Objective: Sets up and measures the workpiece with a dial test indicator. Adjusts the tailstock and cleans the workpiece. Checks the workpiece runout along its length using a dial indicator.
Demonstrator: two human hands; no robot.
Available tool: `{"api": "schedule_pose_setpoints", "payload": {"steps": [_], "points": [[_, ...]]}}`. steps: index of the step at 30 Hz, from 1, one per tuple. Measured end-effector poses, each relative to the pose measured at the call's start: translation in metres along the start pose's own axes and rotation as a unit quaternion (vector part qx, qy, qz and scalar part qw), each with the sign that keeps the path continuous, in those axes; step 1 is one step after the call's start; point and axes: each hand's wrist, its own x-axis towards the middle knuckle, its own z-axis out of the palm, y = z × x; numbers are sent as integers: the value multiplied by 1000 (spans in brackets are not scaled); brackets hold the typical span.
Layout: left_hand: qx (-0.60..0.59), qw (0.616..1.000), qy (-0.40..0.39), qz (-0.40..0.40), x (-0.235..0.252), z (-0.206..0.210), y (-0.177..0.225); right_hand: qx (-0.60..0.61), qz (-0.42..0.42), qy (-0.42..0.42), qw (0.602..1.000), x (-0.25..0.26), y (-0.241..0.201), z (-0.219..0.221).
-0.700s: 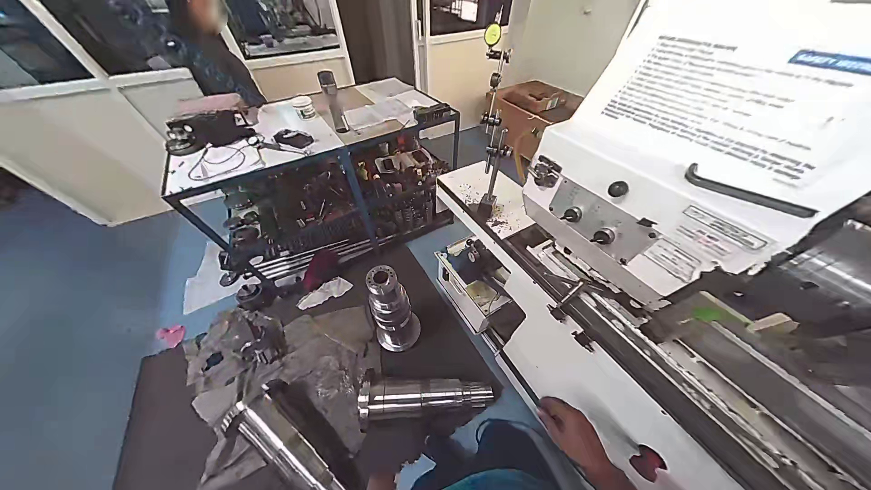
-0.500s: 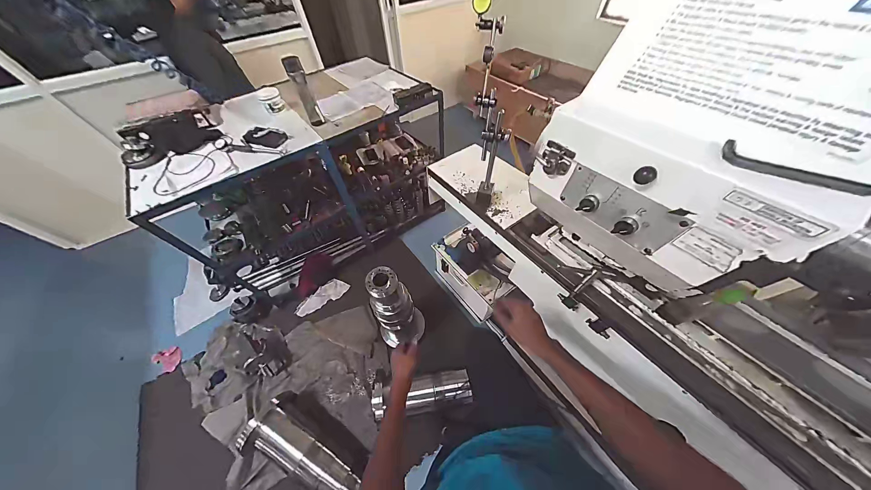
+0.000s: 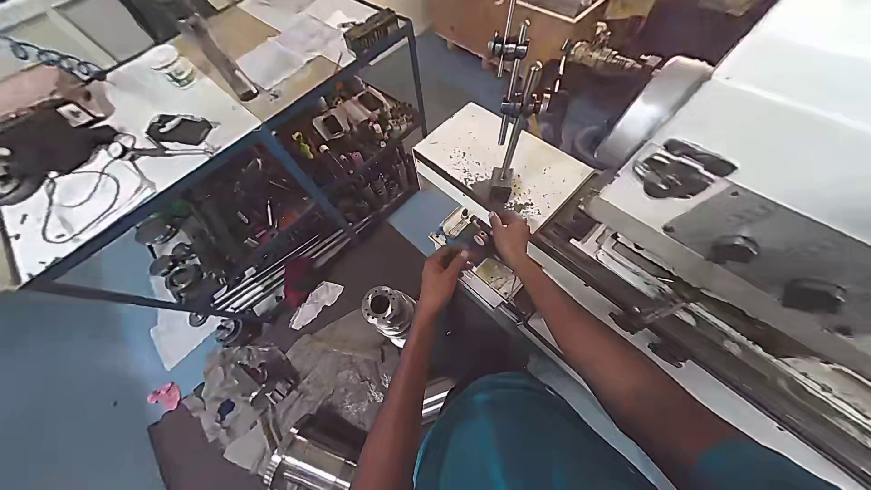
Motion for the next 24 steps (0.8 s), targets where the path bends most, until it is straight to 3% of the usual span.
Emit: {"api": "schedule_pose_setpoints", "payload": {"steps": [6, 10, 14, 17, 20, 24], "points": [[70, 989, -80, 101, 185, 29, 54, -108, -40, 31, 993, 36, -1, 13], [-38, 973, -146, 173, 265, 59, 80, -205, -9, 9, 979, 41, -11, 15], [-126, 960, -208, 139, 290, 69, 87, -325, 25, -47, 944, 60, -23, 13], [-141, 952, -245, 122, 299, 73, 81, -347, 51, -88, 932, 71, -26, 12], [-155, 957, -218, 114, 296, 80, 81, -260, 82, -40, 961, 66, -26, 16], [-150, 966, -185, 99, 288, 79, 86, -45, 126, 28, 991, 60, -24, 26]]}}
